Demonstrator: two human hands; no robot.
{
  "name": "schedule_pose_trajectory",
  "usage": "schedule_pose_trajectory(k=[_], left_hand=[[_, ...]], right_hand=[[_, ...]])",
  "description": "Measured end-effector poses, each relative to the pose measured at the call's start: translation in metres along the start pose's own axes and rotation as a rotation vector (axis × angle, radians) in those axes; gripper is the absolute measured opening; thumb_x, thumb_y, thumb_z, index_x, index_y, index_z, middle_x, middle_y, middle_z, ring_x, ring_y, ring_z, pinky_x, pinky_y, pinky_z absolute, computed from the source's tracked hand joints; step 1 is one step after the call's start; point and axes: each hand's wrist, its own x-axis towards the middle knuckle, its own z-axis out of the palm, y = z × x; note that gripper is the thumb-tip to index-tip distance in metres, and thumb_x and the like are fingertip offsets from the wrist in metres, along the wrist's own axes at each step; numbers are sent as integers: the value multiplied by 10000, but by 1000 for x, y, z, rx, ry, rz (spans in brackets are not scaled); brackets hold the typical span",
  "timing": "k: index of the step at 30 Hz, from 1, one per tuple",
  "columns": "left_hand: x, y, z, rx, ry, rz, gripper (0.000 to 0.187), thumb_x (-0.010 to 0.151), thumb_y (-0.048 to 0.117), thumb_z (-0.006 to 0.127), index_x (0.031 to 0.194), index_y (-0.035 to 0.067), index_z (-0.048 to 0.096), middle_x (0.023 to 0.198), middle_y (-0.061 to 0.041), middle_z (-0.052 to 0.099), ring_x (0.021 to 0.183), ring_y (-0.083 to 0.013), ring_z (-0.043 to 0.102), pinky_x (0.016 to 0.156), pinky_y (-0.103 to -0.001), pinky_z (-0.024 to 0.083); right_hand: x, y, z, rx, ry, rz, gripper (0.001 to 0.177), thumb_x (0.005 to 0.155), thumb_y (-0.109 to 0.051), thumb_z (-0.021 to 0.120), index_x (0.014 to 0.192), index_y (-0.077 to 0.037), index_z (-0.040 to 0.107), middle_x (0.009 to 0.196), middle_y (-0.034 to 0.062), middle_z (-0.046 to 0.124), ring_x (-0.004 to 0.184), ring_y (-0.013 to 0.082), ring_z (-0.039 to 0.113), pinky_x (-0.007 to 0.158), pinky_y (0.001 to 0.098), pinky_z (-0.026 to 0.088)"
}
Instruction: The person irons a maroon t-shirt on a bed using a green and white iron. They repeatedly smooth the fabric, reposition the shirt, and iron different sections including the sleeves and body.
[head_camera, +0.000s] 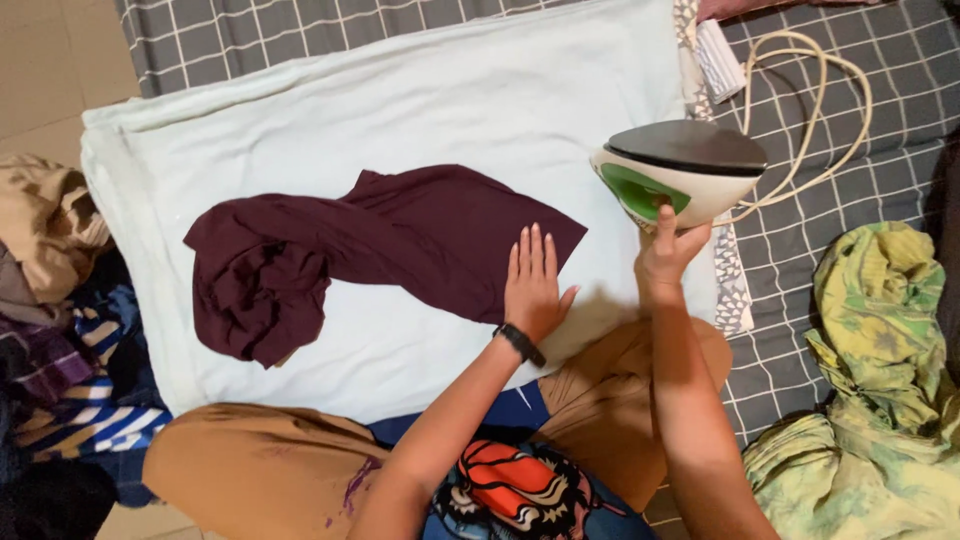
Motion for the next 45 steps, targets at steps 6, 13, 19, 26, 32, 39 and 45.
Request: schedule_pose_trajectory(k=[6,13,19,26,32,39,45], left_hand=[[20,-3,19,-58,60,-15,870,1021,578,443,1556,-99,334,1654,-301,243,1561,-410,185,1260,-520,158],[-22,-52,-21,-352,-203,98,631,958,359,582,1462,-9,487,1583,-181,429,1502,-323,345,1208,-494,262],[-43,-133,-108,190,7,-12,664,779,66,733,1426,68,588,1416,-114,606,1369,-302,498,1143,-526,330],[-33,-188,-154,381,-42,155,486,665,141,753,1131,72,637,1231,-133,660,1345,-332,533,1169,-530,337],[-86,-201,-172,128,70,262,227,807,85,707,1024,63,646,909,-86,645,833,-259,637,804,-401,462],[-129,-201,-149,-543,320,-539,301,948,324,736,876,54,625,713,-44,654,596,-187,609,591,-332,463],[-74,-162,-95,-1546,433,-934,656,812,444,762,1284,93,469,1165,-107,582,925,-168,626,711,-354,551]], right_hand=[[7,-33,3,-424,-114,-64,730,1054,-283,783,1537,8,319,1502,169,463,1370,281,476,1220,424,404],[-53,-49,39,-611,-1,-509,659,1009,-153,768,1493,-81,327,1450,102,348,1333,231,410,1133,393,395],[-90,-8,156,-915,-739,-234,562,901,-72,729,1416,5,518,1482,245,478,1405,414,410,1196,501,308],[-56,66,257,-1247,-879,-84,595,842,-184,780,1314,76,529,1295,287,592,1259,490,510,1095,629,264],[-34,34,193,-856,-604,247,151,868,-18,613,1013,-1,651,914,136,706,862,277,669,736,423,558],[-18,-98,97,-355,-483,912,235,1082,-178,612,1156,36,677,1010,119,696,849,206,627,728,347,491],[-66,-132,81,299,-318,913,307,1132,-189,547,1292,60,630,1287,183,684,1183,290,673,1078,427,518]])
